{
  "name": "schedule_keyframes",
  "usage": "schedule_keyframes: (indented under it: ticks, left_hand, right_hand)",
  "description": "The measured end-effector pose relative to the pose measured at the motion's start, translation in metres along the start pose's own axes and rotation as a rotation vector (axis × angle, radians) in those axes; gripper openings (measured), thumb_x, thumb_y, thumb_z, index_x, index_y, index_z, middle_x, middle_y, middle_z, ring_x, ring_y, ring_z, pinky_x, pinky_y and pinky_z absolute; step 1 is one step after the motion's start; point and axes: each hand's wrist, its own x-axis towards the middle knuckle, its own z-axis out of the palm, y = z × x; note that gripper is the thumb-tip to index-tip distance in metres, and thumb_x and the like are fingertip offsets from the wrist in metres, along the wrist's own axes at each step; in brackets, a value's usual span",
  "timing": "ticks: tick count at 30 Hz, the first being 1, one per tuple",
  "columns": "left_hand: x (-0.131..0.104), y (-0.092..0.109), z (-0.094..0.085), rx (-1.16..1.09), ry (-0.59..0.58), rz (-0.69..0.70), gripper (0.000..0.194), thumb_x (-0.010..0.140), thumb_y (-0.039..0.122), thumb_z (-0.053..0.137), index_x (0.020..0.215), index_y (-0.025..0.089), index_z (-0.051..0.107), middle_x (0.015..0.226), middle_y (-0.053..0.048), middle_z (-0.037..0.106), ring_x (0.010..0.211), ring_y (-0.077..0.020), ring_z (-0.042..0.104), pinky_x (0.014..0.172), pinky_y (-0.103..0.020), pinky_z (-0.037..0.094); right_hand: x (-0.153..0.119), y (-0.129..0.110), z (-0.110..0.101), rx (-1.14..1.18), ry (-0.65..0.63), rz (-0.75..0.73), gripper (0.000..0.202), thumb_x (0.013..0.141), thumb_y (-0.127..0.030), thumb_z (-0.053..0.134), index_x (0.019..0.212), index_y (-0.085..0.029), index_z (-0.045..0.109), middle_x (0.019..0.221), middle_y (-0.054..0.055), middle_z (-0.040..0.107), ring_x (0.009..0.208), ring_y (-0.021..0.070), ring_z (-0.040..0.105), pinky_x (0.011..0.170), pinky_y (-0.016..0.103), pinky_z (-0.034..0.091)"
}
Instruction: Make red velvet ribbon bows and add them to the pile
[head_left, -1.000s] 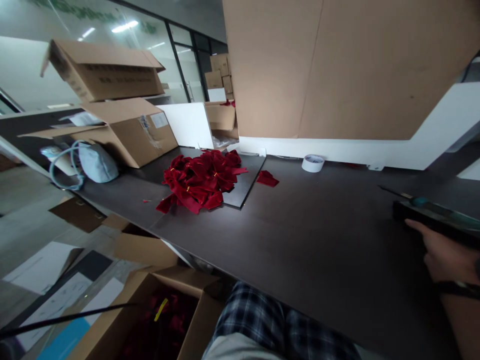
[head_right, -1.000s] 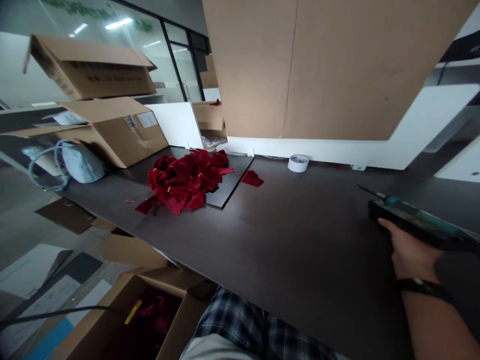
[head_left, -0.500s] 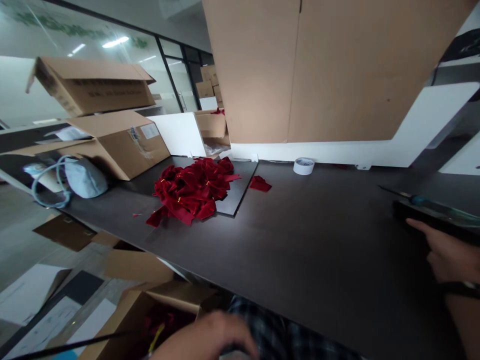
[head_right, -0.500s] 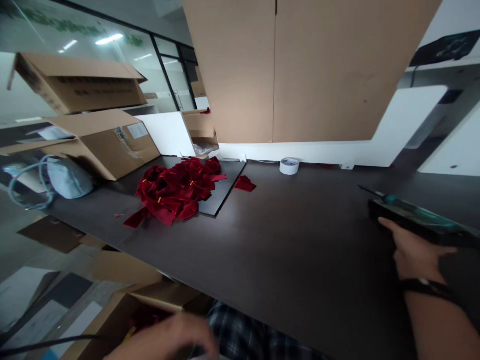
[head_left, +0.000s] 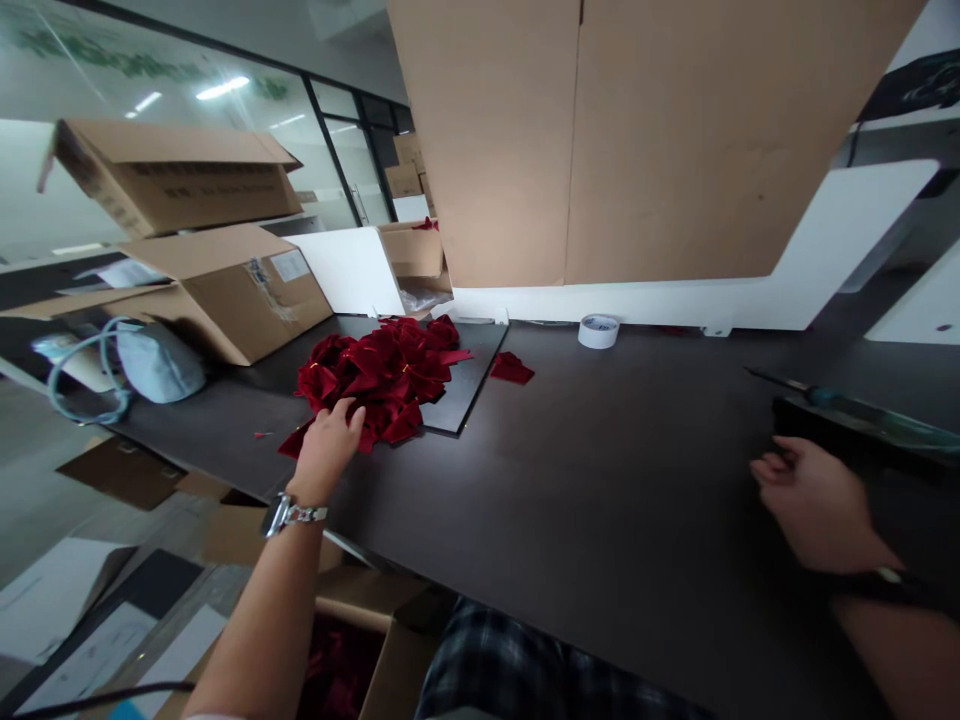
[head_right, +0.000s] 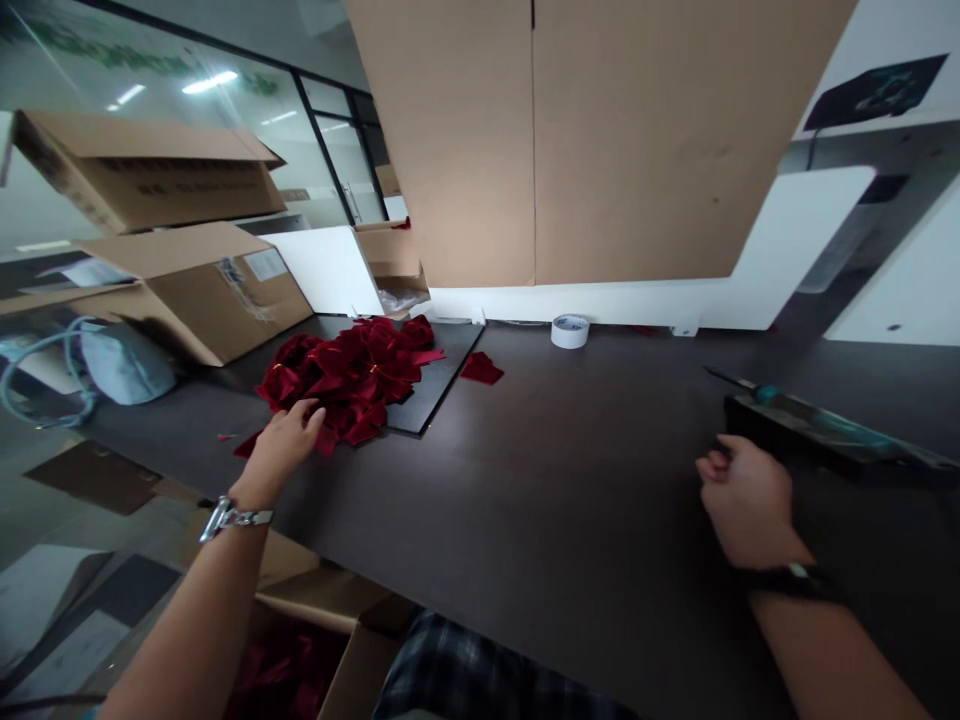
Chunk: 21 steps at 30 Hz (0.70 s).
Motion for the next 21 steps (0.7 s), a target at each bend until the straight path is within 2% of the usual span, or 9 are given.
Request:
schedule_keyframes:
  ticks: [2,5,7,9,11,13,15,17,21]
  left_hand:
    - [0.007,-0.005,0.004,-0.088,0.026,-0.014,0.04,0.084,0.036,0.044,0.112,0.013,0.061,0.099,-0.017,0.066,0.096,-0.032,0.062,0.086,-0.043,0.047]
    - [0.013,-0.005,0.004,-0.142,0.073,-0.047,0.029,0.084,0.034,0.043,0.099,0.017,0.061,0.083,-0.009,0.066,0.083,-0.0257,0.064,0.078,-0.036,0.048]
    - [0.014,0.001,0.002,-0.308,0.194,-0.044,0.021,0.082,0.034,0.045,0.089,0.018,0.057,0.073,-0.004,0.06,0.071,-0.0208,0.06,0.071,-0.032,0.047]
    - [0.011,0.013,-0.004,-0.568,0.344,0.005,0.018,0.079,0.037,0.048,0.079,0.019,0.049,0.067,0.0,0.051,0.064,-0.0163,0.052,0.065,-0.029,0.045]
    - [0.006,0.029,-0.011,-0.755,0.399,0.089,0.023,0.077,0.041,0.051,0.074,0.021,0.04,0.067,0.002,0.046,0.062,-0.0135,0.049,0.061,-0.026,0.043]
    - [-0.002,0.049,-0.02,-0.857,0.301,0.179,0.029,0.075,0.043,0.056,0.076,0.021,0.037,0.069,0.003,0.048,0.06,-0.0117,0.051,0.059,-0.024,0.044]
    - [-0.011,0.068,-0.03,-1.085,0.057,0.296,0.035,0.072,0.037,0.066,0.083,0.023,0.036,0.07,0.004,0.052,0.058,-0.0111,0.055,0.056,-0.023,0.047]
    - [-0.02,0.086,-0.037,-1.197,-0.162,0.395,0.038,0.071,0.033,0.072,0.086,0.024,0.037,0.07,0.004,0.054,0.055,-0.0109,0.056,0.052,-0.021,0.047]
    - [-0.034,0.118,-0.039,-1.289,-0.463,0.455,0.037,0.076,0.033,0.07,0.097,0.024,0.041,0.08,-0.001,0.063,0.063,-0.0144,0.063,0.056,-0.025,0.053]
  right_hand:
    - [-0.002,0.001,0.016,0.108,0.005,0.06,0.028,0.078,-0.027,0.057,0.062,-0.02,0.034,0.056,-0.005,0.029,0.045,0.006,0.032,0.043,0.022,0.029]
    - [-0.009,-0.001,0.037,0.218,-0.025,0.107,0.023,0.06,-0.021,0.061,0.063,-0.02,0.038,0.056,-0.005,0.033,0.045,0.0055,0.033,0.041,0.022,0.027]
    - [-0.017,-0.003,0.046,0.265,-0.092,0.107,0.026,0.052,-0.023,0.066,0.067,-0.02,0.044,0.057,-0.005,0.035,0.046,0.0056,0.034,0.04,0.02,0.023]
    - [-0.024,-0.005,0.05,0.269,-0.191,0.108,0.032,0.049,-0.027,0.07,0.069,-0.019,0.047,0.056,-0.006,0.037,0.047,0.0056,0.034,0.04,0.018,0.023]
    - [-0.029,-0.005,0.053,0.241,-0.26,0.112,0.035,0.049,-0.03,0.072,0.071,-0.019,0.048,0.055,-0.006,0.039,0.048,0.006,0.035,0.041,0.018,0.026]
    - [-0.031,-0.005,0.054,0.196,-0.298,0.108,0.035,0.05,-0.033,0.072,0.072,-0.018,0.049,0.055,-0.006,0.04,0.049,0.0063,0.036,0.042,0.019,0.027]
    - [-0.032,-0.004,0.055,0.143,-0.339,0.099,0.035,0.052,-0.035,0.071,0.073,-0.018,0.048,0.055,-0.006,0.041,0.049,0.0063,0.036,0.043,0.02,0.027]
    - [-0.032,-0.003,0.057,0.103,-0.367,0.09,0.036,0.053,-0.038,0.069,0.073,-0.018,0.047,0.057,-0.005,0.043,0.049,0.0061,0.036,0.045,0.02,0.027]
    - [-0.034,-0.005,0.059,0.007,-0.41,0.051,0.037,0.056,-0.044,0.066,0.074,-0.018,0.047,0.059,-0.004,0.046,0.049,0.0066,0.038,0.046,0.021,0.027]
